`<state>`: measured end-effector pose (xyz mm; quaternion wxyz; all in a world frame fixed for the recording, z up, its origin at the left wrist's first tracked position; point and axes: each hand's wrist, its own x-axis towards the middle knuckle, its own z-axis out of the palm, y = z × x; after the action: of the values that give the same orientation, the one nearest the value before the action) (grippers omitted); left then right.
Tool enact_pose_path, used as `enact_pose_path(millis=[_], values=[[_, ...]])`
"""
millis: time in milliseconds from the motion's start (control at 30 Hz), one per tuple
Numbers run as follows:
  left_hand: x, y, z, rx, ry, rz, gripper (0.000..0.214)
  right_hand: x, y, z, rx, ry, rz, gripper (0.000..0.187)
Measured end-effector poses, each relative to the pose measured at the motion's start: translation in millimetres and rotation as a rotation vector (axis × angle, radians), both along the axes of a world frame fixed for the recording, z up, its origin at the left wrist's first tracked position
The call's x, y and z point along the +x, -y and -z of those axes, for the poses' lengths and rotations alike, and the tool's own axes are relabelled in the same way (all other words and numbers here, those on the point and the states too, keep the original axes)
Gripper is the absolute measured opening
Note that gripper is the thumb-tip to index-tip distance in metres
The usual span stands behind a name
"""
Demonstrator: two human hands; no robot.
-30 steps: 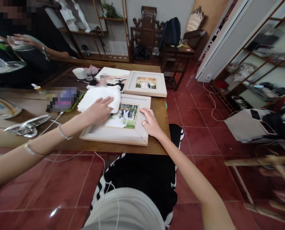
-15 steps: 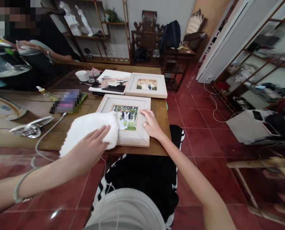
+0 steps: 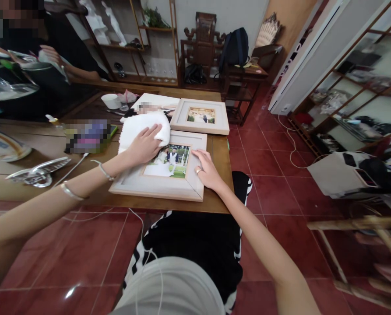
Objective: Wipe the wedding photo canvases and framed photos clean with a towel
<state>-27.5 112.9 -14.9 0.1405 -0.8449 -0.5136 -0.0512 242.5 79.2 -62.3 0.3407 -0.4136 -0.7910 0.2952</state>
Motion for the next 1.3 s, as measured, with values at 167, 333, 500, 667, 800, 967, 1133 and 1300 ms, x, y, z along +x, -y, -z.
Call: enact_pose_path(millis=[167, 333, 500, 667, 800, 967, 1133, 1300], values=[[2.3, 20.8, -20.7, -0.171, -0.185, -0.011, 0.037, -0.5, -1.0, 2.0, 0.022, -0.013, 0.007, 0.066], [8.2, 91.9, -40.4, -0.323, -0.346, 0.015, 0.033, -2.0, -0.4, 0.7, 0.026, -0.012, 0.037, 0.063], [9.5, 165.6, -43.7, -0.308, -0.279, 0.123, 0.028, -2.4, 0.2, 0.1, 0.020, -0.033, 0.036, 0.062], [11.9, 180.0, -38.2, -0.239, -0.183, 0.188, 0.027, -1.9, -0.4, 1.0, 0.023, -0.021, 0.039, 0.062], [16.9, 145.5, -29.7, -0.226, -0.169, 0.105, 0.031, -2.1, -0.5, 0.6, 0.024, -0.001, 0.028, 0.063], [22.5, 89.4, -8.2, -0.152, -0.113, 0.006, 0.032, -2.9, -0.7, 0.6, 0.020, 0.022, 0.026, 0.064], [27.0, 38.4, 4.5, -0.082, 0.012, -0.043, 0.035, -2.4, -1.3, 1.7, 0.028, 0.023, 0.013, 0.064], [30.6, 11.7, -2.9, -0.102, -0.041, -0.028, 0.037, -0.7, -2.7, 3.7, 0.036, 0.027, 0.006, 0.064]])
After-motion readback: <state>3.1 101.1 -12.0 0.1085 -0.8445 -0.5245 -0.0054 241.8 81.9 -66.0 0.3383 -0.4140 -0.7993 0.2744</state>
